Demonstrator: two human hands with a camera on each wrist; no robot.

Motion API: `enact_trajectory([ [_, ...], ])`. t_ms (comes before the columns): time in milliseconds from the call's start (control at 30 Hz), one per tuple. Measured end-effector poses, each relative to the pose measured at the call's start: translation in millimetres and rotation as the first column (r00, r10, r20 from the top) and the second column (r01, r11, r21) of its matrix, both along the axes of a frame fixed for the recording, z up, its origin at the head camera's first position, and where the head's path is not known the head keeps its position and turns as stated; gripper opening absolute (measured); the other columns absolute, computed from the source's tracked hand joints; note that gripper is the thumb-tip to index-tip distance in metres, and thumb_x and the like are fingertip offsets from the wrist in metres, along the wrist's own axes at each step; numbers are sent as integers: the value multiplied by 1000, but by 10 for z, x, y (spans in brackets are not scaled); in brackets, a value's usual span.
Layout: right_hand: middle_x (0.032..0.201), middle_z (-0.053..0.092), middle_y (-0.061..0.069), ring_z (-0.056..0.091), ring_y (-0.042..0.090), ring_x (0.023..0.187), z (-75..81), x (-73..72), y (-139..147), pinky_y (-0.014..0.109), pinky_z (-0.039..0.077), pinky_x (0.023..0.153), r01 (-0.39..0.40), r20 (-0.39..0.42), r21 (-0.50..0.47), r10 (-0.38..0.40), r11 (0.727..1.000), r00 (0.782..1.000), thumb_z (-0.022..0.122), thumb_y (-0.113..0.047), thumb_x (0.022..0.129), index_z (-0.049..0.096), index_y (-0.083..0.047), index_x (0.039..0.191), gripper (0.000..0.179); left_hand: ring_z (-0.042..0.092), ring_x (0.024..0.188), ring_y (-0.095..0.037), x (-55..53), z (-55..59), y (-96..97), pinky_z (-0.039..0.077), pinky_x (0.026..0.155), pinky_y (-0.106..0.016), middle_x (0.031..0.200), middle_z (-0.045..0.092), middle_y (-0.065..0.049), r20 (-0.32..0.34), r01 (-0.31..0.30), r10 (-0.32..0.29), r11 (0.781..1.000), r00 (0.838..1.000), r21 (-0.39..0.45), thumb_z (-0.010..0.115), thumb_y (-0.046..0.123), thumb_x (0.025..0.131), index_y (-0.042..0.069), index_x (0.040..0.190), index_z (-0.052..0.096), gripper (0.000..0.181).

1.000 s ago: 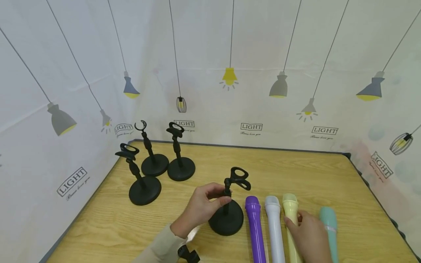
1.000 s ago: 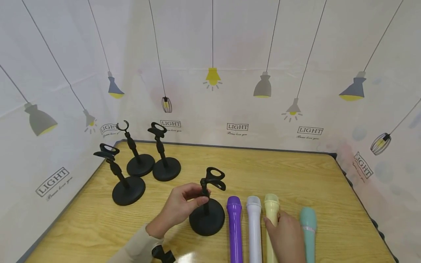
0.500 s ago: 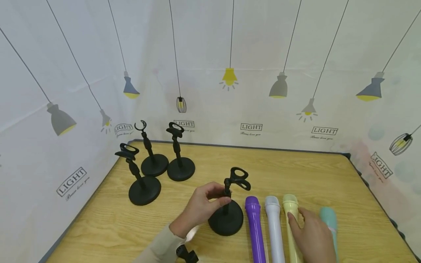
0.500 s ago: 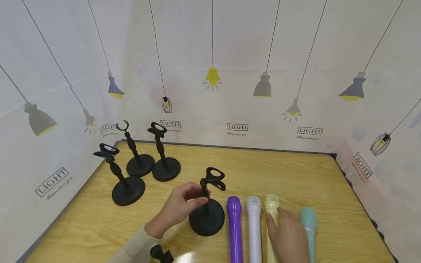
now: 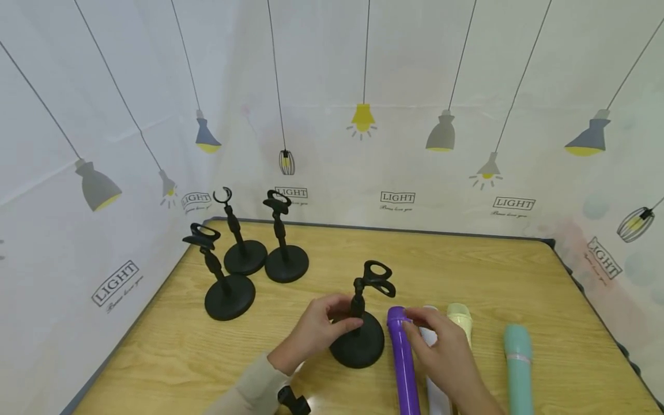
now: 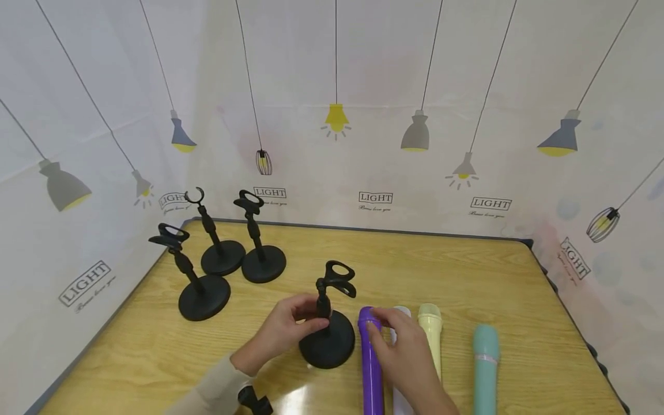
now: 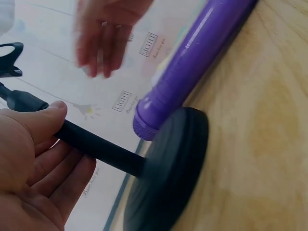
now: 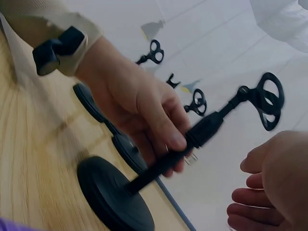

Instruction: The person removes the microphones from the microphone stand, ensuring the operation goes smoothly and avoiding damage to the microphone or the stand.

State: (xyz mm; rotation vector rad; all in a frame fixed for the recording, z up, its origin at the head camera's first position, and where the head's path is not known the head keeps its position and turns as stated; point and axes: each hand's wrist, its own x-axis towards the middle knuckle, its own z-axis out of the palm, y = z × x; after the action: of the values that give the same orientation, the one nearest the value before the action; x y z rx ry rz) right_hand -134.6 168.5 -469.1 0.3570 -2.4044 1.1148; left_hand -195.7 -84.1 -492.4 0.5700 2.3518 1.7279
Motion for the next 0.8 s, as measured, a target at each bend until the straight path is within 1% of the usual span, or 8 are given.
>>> enact_trajectory([
  [100,111,82,6,80,28,98,-4,-66,-146,31,66,87,-98,13,-71,100,993,995,81,0,93,78,-3,114,22,76,114,-23,-6,-53,-1,62,99,-31,122,80,-11,-19,12,-12,1000,1000,-1,79,17,101,11,120,76,21],
  [167,114,81,9,80,29,101,1,-100,-245,34,67,88,-132,45,-120,138,984,989,81,-1,93,77,-2,116,23,76,114,-24,-6,-78,2,62,98,-28,123,80,-12,-24,18,-18,1000,1000,3,78,16,101,10,120,76,20],
  [267,118,80,13,80,32,105,10,-147,-372,38,67,90,-166,81,-161,180,973,980,82,-4,94,76,0,119,26,76,115,-24,-2,-105,8,61,98,-24,123,80,-10,-11,20,-20,1000,1000,5,78,17,101,10,120,76,20],
  [333,121,79,14,80,32,108,30,-170,-441,40,66,92,-161,127,-190,187,968,974,83,-7,95,75,1,122,30,76,115,-23,4,-122,13,60,98,-24,123,80,-8,2,21,-21,1000,1000,9,78,17,101,11,121,76,20],
  [433,123,79,16,79,34,111,53,-211,-521,41,66,94,-161,156,-217,196,963,968,84,-9,94,73,2,126,35,76,115,-22,3,-149,16,60,98,-24,123,80,-7,9,23,-23,1000,1000,7,77,18,102,13,121,76,20],
  [600,120,80,14,80,31,111,96,-243,-654,43,65,97,-124,203,-250,177,960,963,87,-12,92,74,1,128,40,76,113,-20,-5,-182,19,61,96,-24,121,80,-6,1,16,-16,1000,1000,-19,77,17,102,12,121,77,19],
  [700,121,79,16,79,32,111,102,-245,-724,44,64,98,-100,228,-287,170,953,959,87,-15,93,73,3,128,43,76,109,-19,-5,-192,19,61,93,-24,119,80,-5,-5,4,-4,999,1000,-39,76,16,103,12,120,77,18],
  [800,121,79,19,79,33,111,92,-254,-775,45,64,97,-77,227,-324,156,943,961,86,-16,94,73,6,127,41,76,108,-19,-9,-197,25,62,92,-25,117,80,-4,-16,-8,7,999,1000,-52,77,15,102,12,117,78,16],
])
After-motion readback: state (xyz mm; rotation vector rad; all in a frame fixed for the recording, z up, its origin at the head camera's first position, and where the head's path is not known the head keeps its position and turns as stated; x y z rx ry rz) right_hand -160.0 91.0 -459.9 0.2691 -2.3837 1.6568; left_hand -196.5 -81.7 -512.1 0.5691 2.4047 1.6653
